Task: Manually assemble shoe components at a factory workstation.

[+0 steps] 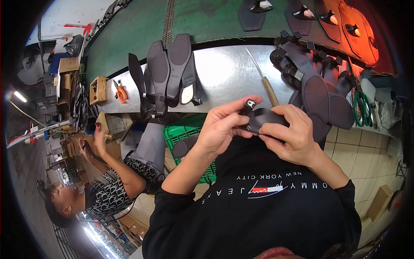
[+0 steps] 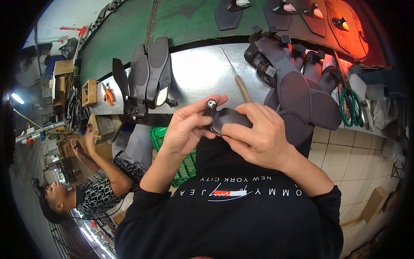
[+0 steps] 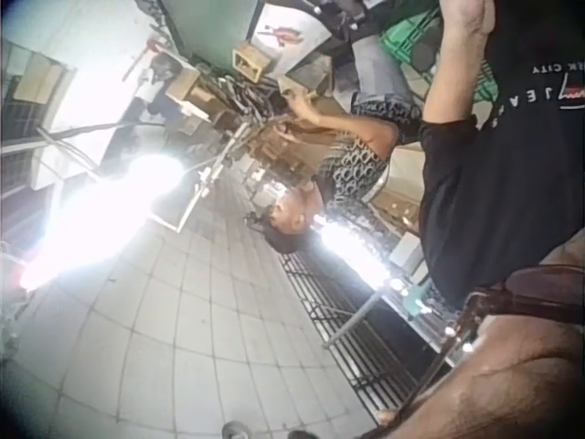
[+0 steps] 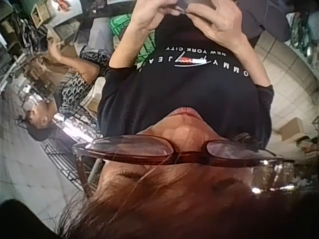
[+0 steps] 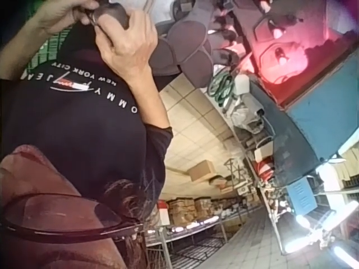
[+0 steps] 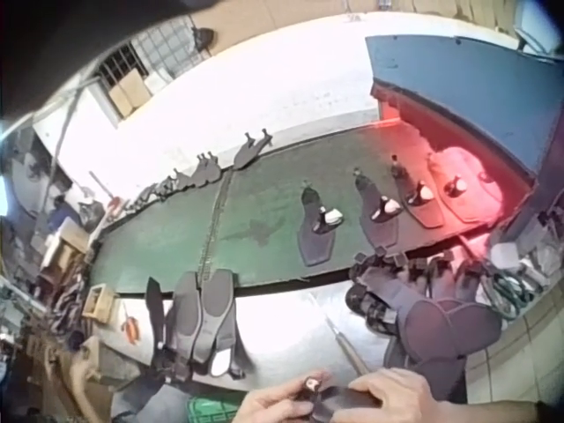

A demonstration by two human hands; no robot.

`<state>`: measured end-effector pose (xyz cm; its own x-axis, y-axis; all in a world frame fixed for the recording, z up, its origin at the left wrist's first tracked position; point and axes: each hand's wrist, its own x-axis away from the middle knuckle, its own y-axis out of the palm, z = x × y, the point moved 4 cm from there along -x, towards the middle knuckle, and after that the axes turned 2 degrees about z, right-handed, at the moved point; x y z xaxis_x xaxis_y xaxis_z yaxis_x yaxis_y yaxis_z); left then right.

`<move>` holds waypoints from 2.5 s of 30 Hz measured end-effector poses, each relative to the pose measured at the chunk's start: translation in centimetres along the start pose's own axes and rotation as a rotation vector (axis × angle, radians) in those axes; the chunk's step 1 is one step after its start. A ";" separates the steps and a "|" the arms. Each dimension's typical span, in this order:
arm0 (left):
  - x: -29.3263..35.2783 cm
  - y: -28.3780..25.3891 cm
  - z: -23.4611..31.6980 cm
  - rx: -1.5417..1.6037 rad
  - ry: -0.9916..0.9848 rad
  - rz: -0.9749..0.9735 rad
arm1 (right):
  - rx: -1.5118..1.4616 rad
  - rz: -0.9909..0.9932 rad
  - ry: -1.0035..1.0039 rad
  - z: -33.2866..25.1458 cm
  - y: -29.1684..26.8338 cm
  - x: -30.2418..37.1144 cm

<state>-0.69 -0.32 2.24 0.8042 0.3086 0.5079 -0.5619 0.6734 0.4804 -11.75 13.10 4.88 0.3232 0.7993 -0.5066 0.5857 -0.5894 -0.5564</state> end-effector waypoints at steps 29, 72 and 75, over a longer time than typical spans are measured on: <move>0.6 -0.1 -1.7 -0.428 0.072 0.052 | -0.262 0.016 0.461 0.9 0.6 1.0; -5.1 -4.4 -1.0 0.539 0.018 -0.334 | -0.831 -0.064 0.408 1.4 4.6 0.8; -4.2 -3.5 -2.1 0.827 0.028 0.092 | -0.607 0.172 0.246 1.7 4.3 1.0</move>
<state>-1.73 -2.53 -3.08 0.7463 0.3625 0.5582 -0.5779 -0.0632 0.8136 -10.14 11.19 0.88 0.5669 0.7459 -0.3498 0.8013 -0.5978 0.0238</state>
